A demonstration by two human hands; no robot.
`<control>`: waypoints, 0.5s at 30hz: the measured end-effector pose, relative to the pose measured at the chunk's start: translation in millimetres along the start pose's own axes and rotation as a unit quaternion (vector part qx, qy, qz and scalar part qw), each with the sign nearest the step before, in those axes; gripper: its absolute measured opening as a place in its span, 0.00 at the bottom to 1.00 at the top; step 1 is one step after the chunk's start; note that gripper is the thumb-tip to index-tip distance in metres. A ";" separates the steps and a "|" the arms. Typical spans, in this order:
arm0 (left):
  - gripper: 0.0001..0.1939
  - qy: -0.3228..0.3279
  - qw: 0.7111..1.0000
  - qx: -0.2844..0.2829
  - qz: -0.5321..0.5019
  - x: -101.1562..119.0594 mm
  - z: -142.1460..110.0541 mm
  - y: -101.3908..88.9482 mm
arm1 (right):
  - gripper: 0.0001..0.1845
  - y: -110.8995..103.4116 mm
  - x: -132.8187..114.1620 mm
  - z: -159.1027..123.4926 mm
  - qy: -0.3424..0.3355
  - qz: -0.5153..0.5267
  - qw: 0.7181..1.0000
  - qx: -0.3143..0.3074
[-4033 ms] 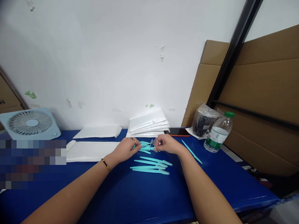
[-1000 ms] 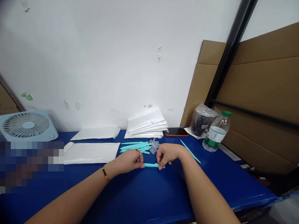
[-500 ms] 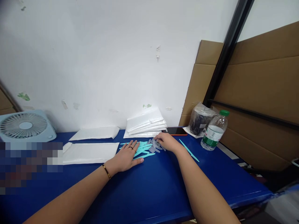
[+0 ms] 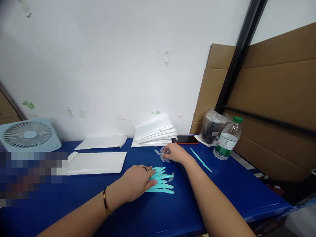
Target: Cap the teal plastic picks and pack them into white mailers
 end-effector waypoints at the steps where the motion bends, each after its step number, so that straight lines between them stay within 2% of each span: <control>1: 0.21 -0.009 1.000 0.011 -0.004 -4.7 3.9 0.4 | 0.11 1.8 0.0 0.2 -0.003 0.005 1.000 -0.004; 5: 0.12 -0.050 0.992 0.084 -0.079 -35.2 18.1 6.1 | 0.08 6.0 -0.2 1.0 -0.028 0.029 0.999 -0.006; 8: 0.08 -0.086 0.985 0.073 -0.131 -56.1 22.8 13.2 | 0.08 4.8 -0.2 1.9 -0.035 0.036 0.999 -0.010; 11: 0.05 -0.107 0.981 0.067 -0.145 -65.8 24.0 16.1 | 0.10 -0.4 -1.1 1.8 -0.022 0.070 0.997 -0.006; 15: 0.04 -0.116 0.979 0.114 -0.125 -68.5 24.8 15.0 | 0.13 -6.3 -6.0 -1.9 -0.030 0.144 0.988 -0.038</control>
Point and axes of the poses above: each hand's wrist, its own z-axis towards the middle knuckle, its own y-axis out of the palm, x = y × z, the point moved 2 cm from there along z, towards the middle knuckle, and after that the axes turned 6 degrees about x, right-handed, at the moved point
